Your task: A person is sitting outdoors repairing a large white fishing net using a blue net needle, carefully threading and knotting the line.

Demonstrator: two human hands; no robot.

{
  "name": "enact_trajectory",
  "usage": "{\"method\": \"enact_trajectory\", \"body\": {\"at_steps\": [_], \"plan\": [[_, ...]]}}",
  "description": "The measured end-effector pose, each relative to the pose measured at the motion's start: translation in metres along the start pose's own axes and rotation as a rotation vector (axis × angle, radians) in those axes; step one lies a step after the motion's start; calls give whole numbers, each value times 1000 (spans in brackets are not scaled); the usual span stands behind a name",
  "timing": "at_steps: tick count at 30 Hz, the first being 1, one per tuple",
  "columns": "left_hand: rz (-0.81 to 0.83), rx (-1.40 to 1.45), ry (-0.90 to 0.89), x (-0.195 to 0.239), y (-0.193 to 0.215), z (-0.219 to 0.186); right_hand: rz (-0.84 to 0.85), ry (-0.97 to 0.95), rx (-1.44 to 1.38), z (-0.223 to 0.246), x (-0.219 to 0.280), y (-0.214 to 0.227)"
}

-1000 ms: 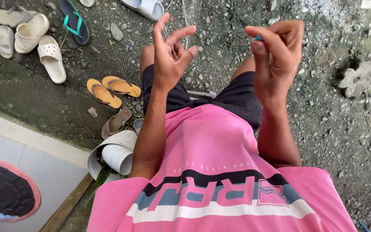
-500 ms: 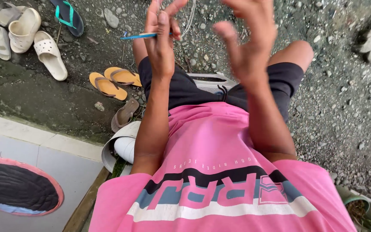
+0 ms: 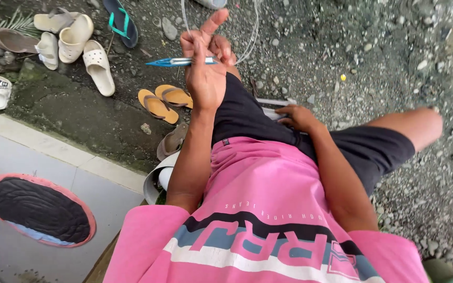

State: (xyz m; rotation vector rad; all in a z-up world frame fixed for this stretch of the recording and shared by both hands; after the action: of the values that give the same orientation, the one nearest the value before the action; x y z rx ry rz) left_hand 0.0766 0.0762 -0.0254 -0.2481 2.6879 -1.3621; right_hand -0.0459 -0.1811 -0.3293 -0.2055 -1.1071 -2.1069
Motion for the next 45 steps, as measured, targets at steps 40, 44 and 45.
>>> {"method": "enact_trajectory", "body": {"at_steps": [40, 44, 45], "plan": [[43, -59, 136, 43, -101, 37, -905, 685, 58, 279, 80, 351], [8, -102, 135, 44, -98, 37, -981, 658, 94, 279, 82, 348], [7, -104, 130, 44, -96, 36, -979, 664, 93, 280, 83, 348]]}}
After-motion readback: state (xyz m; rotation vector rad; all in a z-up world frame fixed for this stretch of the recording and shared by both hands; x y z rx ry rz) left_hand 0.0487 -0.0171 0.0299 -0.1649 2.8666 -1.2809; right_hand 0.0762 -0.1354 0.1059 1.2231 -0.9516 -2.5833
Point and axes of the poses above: each hand's wrist, its own x-axis away from the middle knuckle, its own y-axis out of the back of the hand, z = x × y, the point moved 9 cm from there along -x, towards the middle knuckle, and after that the axes turned 8 degrees about -z, right-handed, at the moved point
